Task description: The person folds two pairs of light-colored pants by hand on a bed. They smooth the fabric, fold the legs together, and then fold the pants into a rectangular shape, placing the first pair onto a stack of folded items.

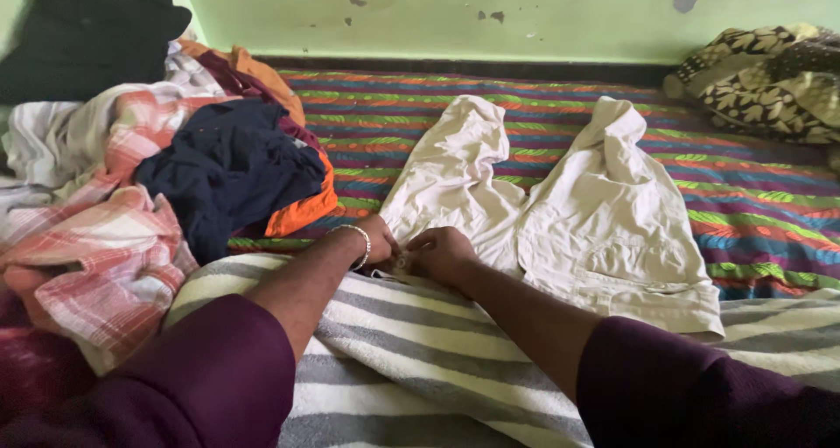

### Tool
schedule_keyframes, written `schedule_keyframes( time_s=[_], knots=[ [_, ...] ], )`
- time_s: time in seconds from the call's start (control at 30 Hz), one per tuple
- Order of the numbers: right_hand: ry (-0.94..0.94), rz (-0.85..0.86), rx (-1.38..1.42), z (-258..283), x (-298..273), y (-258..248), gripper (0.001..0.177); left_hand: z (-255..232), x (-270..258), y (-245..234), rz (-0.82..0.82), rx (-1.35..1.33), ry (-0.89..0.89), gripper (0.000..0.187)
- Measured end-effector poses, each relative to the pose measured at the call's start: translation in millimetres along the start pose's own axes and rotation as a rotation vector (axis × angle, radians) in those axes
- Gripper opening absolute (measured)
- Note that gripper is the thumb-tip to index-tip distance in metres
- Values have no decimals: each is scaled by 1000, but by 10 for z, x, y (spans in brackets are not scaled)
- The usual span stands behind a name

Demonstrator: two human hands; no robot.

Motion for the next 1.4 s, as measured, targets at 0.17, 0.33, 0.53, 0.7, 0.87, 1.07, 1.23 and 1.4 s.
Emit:
schedule_keyframes(
  time_s=[0.17, 0.33, 0.53, 0.7, 0.87, 1.07, 1.23, 1.4],
  knots=[
    [-23, -45, -20, -241, 77, 128, 37, -107, -83, -30, -8, -16, -37, 34],
    [38, -144, 118, -344, -34, 238, 40, -218, -196, -99, 137, -228, 9, 25],
    [3, -124, 356, -424, -69, 245, 39, -77, 13, -27, 44, -311, 159, 15],
    [-155, -373, 275, -386, -268, 195, 39, 26, 190, 60, 108, -550, -73, 8],
    [-14, -209, 248, -208, -460, 125, 39, -38, 223, 85, 123, -519, -297, 14],
    [6, -253, 220, -110, -530, 103, 35, -72, 43, 12, 149, -269, -302, 19],
    [26, -248, 229, -118, -562, 65, 35, 18, 114, 42, 264, -444, -178, 16],
    [162, -78, 510, -126, -510, 65, 34, -44, -29, 12, 377, -510, -120, 10]
  ],
)
Point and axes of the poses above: each hand's wrist, its own x-axis towards the middle knuckle, its own y-axis out of the palm, z = x × y, the point moved 3 cm from there along x, towards the middle knuckle, and after that the axes turned 2 degrees about y, right-handed, at the moved point
